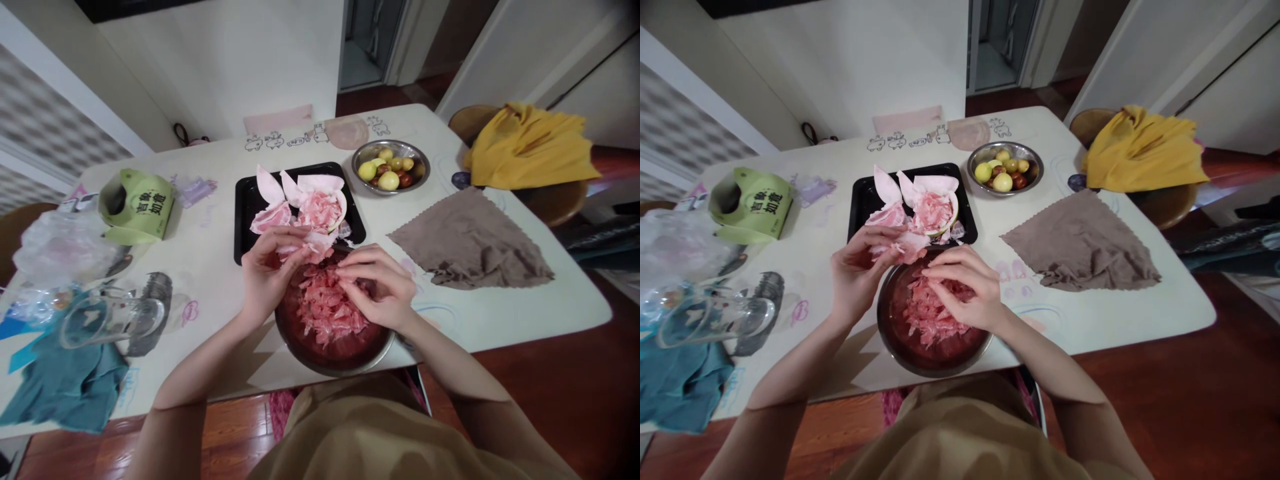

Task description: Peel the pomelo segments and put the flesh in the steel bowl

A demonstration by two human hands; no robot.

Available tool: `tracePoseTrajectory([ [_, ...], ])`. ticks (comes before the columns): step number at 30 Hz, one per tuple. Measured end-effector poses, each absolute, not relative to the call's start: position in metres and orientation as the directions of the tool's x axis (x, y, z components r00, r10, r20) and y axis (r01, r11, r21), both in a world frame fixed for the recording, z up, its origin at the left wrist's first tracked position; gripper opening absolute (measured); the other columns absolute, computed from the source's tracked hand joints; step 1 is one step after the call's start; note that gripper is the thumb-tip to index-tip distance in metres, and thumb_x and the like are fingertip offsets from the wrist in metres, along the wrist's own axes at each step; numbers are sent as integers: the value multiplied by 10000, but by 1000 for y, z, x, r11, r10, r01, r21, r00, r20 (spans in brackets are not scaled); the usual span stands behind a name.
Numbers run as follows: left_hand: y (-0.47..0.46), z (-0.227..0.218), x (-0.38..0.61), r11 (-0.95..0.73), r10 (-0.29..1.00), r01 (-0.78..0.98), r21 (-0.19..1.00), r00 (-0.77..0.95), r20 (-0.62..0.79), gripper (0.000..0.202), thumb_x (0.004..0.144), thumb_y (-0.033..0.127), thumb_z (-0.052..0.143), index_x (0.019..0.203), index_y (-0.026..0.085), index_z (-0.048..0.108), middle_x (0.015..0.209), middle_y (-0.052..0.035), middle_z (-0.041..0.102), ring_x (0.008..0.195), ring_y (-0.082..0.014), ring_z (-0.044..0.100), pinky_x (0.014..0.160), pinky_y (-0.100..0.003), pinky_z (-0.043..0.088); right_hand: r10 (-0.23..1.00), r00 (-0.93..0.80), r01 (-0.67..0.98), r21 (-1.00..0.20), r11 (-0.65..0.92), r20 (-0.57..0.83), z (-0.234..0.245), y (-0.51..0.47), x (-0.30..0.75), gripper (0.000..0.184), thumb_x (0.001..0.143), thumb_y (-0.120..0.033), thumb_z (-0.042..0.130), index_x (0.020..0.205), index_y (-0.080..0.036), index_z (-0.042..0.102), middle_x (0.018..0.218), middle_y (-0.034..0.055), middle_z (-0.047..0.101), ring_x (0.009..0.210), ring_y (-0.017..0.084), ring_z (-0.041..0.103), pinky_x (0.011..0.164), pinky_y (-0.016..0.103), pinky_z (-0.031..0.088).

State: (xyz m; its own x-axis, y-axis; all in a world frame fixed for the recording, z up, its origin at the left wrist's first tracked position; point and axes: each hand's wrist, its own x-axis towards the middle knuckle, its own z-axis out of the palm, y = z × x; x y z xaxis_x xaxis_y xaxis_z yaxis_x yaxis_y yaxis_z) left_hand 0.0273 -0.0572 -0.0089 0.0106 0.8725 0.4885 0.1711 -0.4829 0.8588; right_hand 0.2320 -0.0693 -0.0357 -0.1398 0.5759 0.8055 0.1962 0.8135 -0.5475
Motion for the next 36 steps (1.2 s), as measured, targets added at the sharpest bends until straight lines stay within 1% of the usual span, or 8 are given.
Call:
tracePoseTrajectory([
  [3, -53, -11, 27, -466, 883, 148, 873, 6, 470, 84, 887, 279, 773, 874, 205, 736, 1038, -73, 746, 1043, -213, 719, 984, -415, 554, 566, -228, 217, -526, 822, 792, -33, -70, 231, 285, 830, -177, 795, 1106, -228, 747, 997, 78, 757, 911, 216, 722, 813, 421, 608],
  [5, -51, -12, 27, -462, 885, 147, 875, 12, 465, 94, 891, 289, 767, 871, 204, 733, 1045, -78, 750, 1047, -216, 720, 993, -425, 554, 586, -188, 268, -533, 803, 788, -32, -69, 230, 272, 844, -216, 800, 1111, -234, 747, 985, 71, 757, 892, 213, 719, 805, 415, 603],
  [8, -50, -13, 27, -465, 884, 157, 871, 39, 465, 86, 880, 278, 777, 883, 201, 740, 1039, -78, 759, 1039, -209, 719, 972, -401, 562, 614, -81, 377, -546, 748, 785, -29, -66, 229, 230, 886, -171, 745, 1099, -257, 749, 971, 52, 753, 889, 201, 711, 796, 394, 593],
  [12, -52, -16, 29, -468, 884, 160, 869, 72, 462, 83, 881, 276, 780, 917, 206, 755, 1000, -76, 764, 986, -193, 718, 945, -374, 569, 629, -141, 430, -525, 734, 764, -20, -57, 227, 230, 906, -213, 735, 1130, -264, 742, 1021, 56, 756, 954, 215, 694, 855, 416, 576],
  [16, -54, -17, 31, -463, 886, 110, 880, 86, 455, 146, 897, 316, 766, 983, 201, 747, 1007, -85, 769, 976, -193, 717, 932, -370, 572, 661, -209, 405, -552, 729, 721, -12, -48, 224, 107, 926, -214, 710, 1021, -245, 748, 954, 40, 753, 920, 200, 674, 840, 391, 556],
  [20, -56, -14, 31, -416, 907, 65, 907, 108, 408, 181, 898, 308, 764, 1030, 187, 737, 1060, -102, 761, 1001, -197, 718, 931, -358, 566, 734, -188, 326, -663, 674, 653, -7, -42, 221, 63, 923, -183, 695, 889, -222, 730, 857, 9, 736, 825, 163, 672, 764, 323, 540],
  [26, -52, -16, 29, -482, 860, 12, 876, 199, 470, 413, 711, 296, 927, 1059, 182, 734, 1104, -111, 726, 1110, -225, 686, 1026, -375, 539, 756, -98, 288, -709, 644, 647, -1, -30, 222, 35, 895, -187, 726, 865, -202, 735, 822, -4, 710, 716, 116, 618, 650, 256, 488],
  [36, -55, -10, 22, -391, 904, 25, 920, 198, 379, 355, 862, 211, 795, 1207, 220, 708, 1268, -108, 703, 1249, -225, 652, 1048, -359, 571, 755, -93, 303, -704, 642, 649, 3, -25, 229, 25, 911, -215, 711, 930, -217, 726, 860, 9, 716, 729, 135, 625, 641, 283, 503],
])
